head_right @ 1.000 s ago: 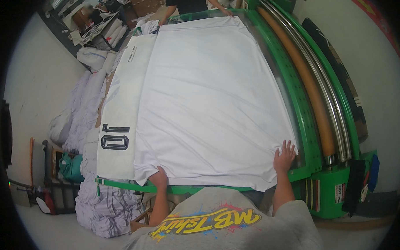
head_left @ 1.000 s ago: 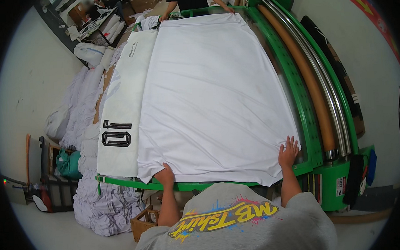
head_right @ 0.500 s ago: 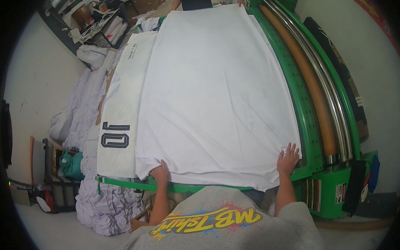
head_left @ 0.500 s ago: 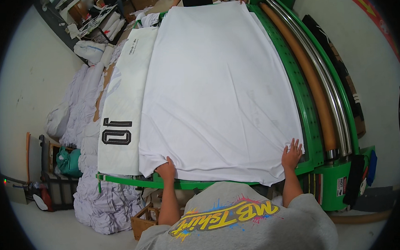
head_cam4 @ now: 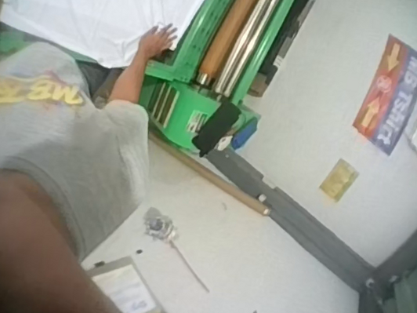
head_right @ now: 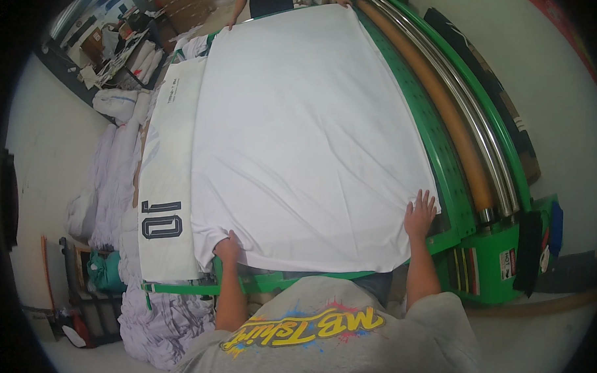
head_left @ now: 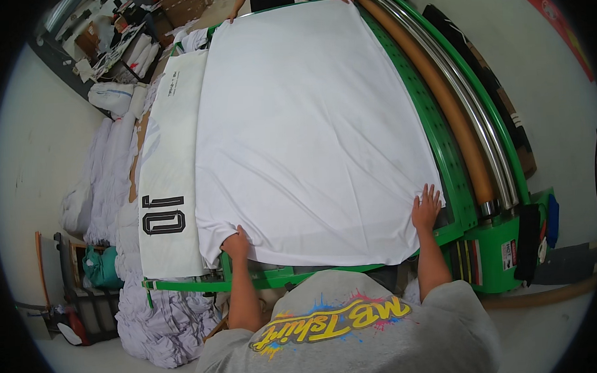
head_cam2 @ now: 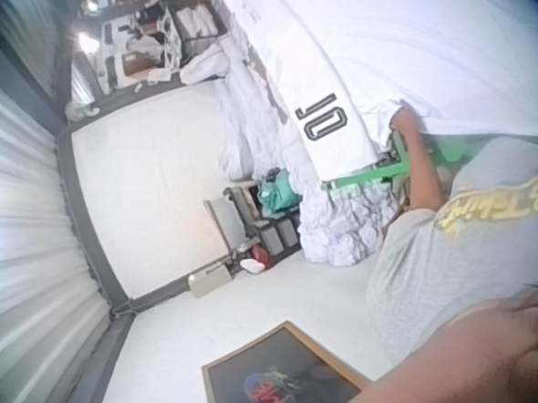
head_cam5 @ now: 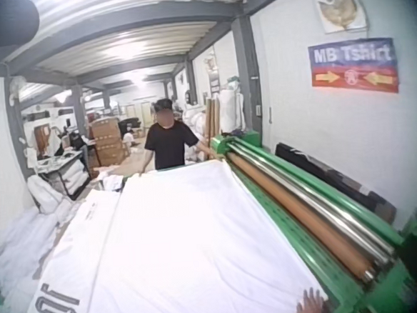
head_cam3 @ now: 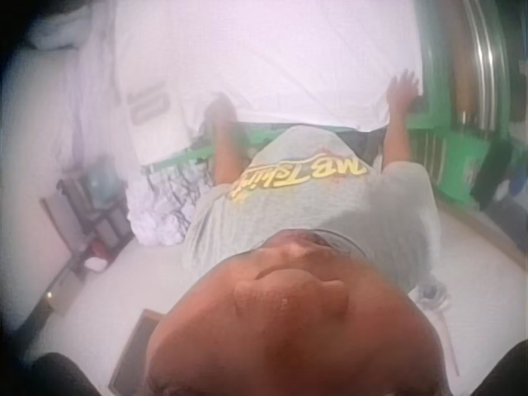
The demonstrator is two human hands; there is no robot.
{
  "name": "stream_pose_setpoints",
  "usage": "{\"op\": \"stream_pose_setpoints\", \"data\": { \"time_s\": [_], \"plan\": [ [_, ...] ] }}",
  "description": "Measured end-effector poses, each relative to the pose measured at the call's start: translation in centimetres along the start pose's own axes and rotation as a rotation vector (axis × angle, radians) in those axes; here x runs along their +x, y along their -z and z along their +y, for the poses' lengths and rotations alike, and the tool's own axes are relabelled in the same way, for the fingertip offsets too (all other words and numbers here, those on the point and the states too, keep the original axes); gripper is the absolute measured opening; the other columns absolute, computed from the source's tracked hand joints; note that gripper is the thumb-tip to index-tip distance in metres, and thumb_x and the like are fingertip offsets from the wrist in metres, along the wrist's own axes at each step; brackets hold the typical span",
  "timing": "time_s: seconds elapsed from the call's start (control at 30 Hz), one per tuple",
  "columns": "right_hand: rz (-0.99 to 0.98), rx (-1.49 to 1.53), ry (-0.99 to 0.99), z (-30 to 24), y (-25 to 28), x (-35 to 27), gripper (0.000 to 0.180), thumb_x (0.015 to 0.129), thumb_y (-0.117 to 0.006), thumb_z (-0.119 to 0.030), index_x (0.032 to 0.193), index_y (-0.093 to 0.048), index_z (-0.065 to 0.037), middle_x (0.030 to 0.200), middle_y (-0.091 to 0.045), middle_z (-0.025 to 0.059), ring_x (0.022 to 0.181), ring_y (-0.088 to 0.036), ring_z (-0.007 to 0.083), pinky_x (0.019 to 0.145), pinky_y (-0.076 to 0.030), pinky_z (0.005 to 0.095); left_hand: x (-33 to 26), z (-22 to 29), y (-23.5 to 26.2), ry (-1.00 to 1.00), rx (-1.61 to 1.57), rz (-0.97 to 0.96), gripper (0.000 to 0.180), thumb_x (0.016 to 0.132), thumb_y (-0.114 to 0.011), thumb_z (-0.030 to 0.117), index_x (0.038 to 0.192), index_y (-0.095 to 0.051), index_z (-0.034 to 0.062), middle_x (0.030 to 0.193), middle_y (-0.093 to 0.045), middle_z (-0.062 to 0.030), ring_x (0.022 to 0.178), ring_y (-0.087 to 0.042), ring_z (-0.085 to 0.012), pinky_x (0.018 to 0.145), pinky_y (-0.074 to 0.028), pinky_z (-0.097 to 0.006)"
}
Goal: The person places a printed transfer sheet onto a heat press, aligns a white garment over it, and trims the excess paper with shears.
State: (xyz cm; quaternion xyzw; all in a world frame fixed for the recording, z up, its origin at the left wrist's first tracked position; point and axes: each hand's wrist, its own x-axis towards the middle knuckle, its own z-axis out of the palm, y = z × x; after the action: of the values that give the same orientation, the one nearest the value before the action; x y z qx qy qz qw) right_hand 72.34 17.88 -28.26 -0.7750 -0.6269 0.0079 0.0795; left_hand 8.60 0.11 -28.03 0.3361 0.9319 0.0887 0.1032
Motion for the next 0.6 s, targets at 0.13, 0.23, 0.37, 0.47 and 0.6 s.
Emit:
{"op": "stream_pose_setpoints", "data": {
  "time_s": [0.13,0.23,0.37,0.47,0.6],
  "plan": [
    [0.003,0.031,0.021,-0.3,0.0,1.0,0.068,0.113,-0.056,-0.038,0.174,-0.040,-0.014,0.183,-0.032,0.0146,0.169,-0.027,0.0418,0.135,-0.022,0.0611,1.4,-2.2,-1.1,-0.089,-0.043,0.071,0.052,0.108,-0.061,0.049,0.114,-0.081,0.0020,0.120,-0.079,-0.0240,0.109,-0.072,-0.0507,0.097,-0.051,-0.062],
    [-0.018,0.047,0.032,1.3,0.5,1.4,0.069,0.111,-0.061,-0.037,0.173,-0.042,-0.013,0.182,-0.035,0.0140,0.167,-0.030,0.0414,0.134,-0.025,0.0612,1.3,-1.4,-0.1,-0.140,-0.265,0.062,0.042,0.107,-0.067,0.038,0.113,-0.078,-0.0021,0.115,-0.079,-0.0226,0.104,-0.074,-0.0476,0.094,-0.055,-0.055],
    [-0.053,0.102,-0.143,0.4,3.2,0.4,0.077,0.105,-0.074,-0.038,0.170,-0.044,-0.011,0.180,-0.037,0.0169,0.164,-0.034,0.0410,0.127,-0.038,0.0616,3.4,-9.1,-2.2,0.049,-0.931,0.147,0.033,0.106,-0.072,0.024,0.113,-0.073,-0.0075,0.108,-0.079,-0.0164,0.100,-0.076,-0.0371,0.091,-0.057,-0.048],
    [-0.033,-0.029,-0.447,1.1,6.0,-2.0,0.079,0.099,-0.080,-0.041,0.163,-0.050,-0.006,0.170,-0.050,0.0233,0.153,-0.052,0.0417,0.117,-0.050,0.0592,2.2,-8.2,-0.2,0.389,-1.473,0.015,0.030,0.107,-0.070,0.025,0.125,-0.071,0.0002,0.111,-0.078,-0.0105,0.100,-0.076,-0.0305,0.087,-0.059,-0.045],
    [-0.255,0.186,-0.566,2.7,6.3,-4.1,0.081,0.088,-0.088,-0.044,0.150,-0.060,0.001,0.141,-0.070,0.0266,0.126,-0.069,0.0478,0.108,-0.056,0.0574,0.4,-10.4,3.9,0.569,-1.700,-0.277,0.035,0.104,-0.070,0.027,0.128,-0.065,0.0032,0.106,-0.075,-0.0096,0.090,-0.074,-0.0296,0.072,-0.060,-0.043]
  ]
}}
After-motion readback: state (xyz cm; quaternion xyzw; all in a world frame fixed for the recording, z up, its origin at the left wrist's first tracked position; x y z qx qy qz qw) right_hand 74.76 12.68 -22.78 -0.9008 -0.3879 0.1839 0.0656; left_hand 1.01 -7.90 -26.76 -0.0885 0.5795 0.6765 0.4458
